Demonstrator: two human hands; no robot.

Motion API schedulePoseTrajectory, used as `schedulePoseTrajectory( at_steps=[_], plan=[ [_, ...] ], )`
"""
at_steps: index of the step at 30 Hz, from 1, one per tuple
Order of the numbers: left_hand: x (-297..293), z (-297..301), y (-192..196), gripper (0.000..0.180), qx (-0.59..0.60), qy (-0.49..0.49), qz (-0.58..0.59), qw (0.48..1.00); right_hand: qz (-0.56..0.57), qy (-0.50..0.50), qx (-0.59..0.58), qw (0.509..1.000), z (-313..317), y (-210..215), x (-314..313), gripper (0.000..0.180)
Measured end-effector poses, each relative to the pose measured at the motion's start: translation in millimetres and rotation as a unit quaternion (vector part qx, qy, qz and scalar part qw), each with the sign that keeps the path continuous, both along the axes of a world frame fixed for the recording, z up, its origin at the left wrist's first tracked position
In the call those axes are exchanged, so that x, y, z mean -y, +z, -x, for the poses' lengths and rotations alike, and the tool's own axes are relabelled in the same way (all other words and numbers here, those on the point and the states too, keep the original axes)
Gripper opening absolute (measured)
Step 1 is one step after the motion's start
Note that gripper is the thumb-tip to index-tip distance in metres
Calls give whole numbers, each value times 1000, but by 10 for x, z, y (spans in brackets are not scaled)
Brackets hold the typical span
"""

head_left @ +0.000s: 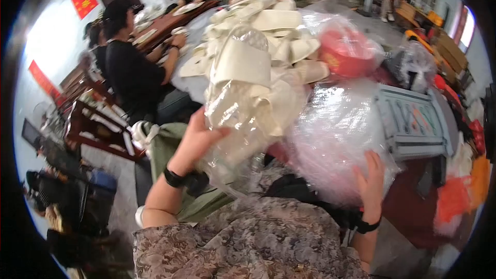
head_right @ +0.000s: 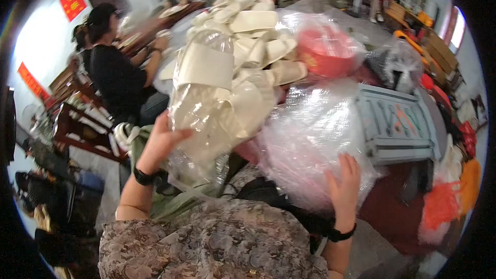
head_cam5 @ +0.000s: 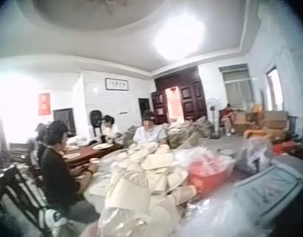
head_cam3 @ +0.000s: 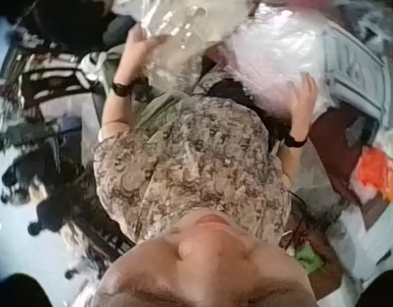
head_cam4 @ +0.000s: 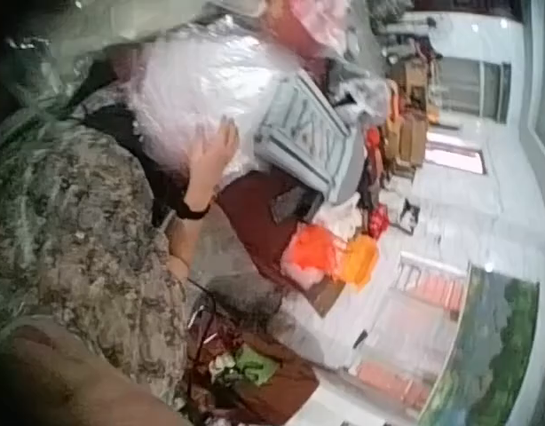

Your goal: The recorder is assembling white foam slippers by pairing them and placing them into clear plastic bags in a manufacturing environment.

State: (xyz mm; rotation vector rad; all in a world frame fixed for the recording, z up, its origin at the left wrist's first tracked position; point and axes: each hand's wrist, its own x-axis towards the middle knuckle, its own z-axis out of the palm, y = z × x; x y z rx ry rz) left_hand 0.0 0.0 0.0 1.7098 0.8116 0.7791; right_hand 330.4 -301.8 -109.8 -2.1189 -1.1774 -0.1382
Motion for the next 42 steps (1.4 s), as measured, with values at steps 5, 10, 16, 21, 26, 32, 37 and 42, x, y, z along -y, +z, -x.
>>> schedulePoseTrajectory(
  at_steps=[5,10,16,21,26,32,37,42],
  plan=[
    [-76,911,515,42,-292,136,-192,927,64,10,22,998,-16,-266,123,52],
    [-292,1754,85,39,-521,192,-180,812,37,-1,-11,999,39,-299,63,55],
    [-1362,2595,-1595,15,-646,-115,-283,699,57,-6,-8,998,77,-314,73,55],
    [-1506,2415,-2456,14,-658,-109,-314,676,59,-4,5,998,96,-326,38,54],
    [-1185,2060,-3179,26,-1,309,246,919,62,-10,25,998,131,-355,27,54],
    [-784,2455,-3939,56,-680,124,89,717,51,-9,22,998,83,-361,39,52],
    [-673,2125,-3505,81,-719,26,-53,693,72,-1,30,997,122,-341,12,51],
    [-881,1054,-2520,85,-663,84,-53,742,48,-19,26,998,94,-407,39,49]
  ],
)
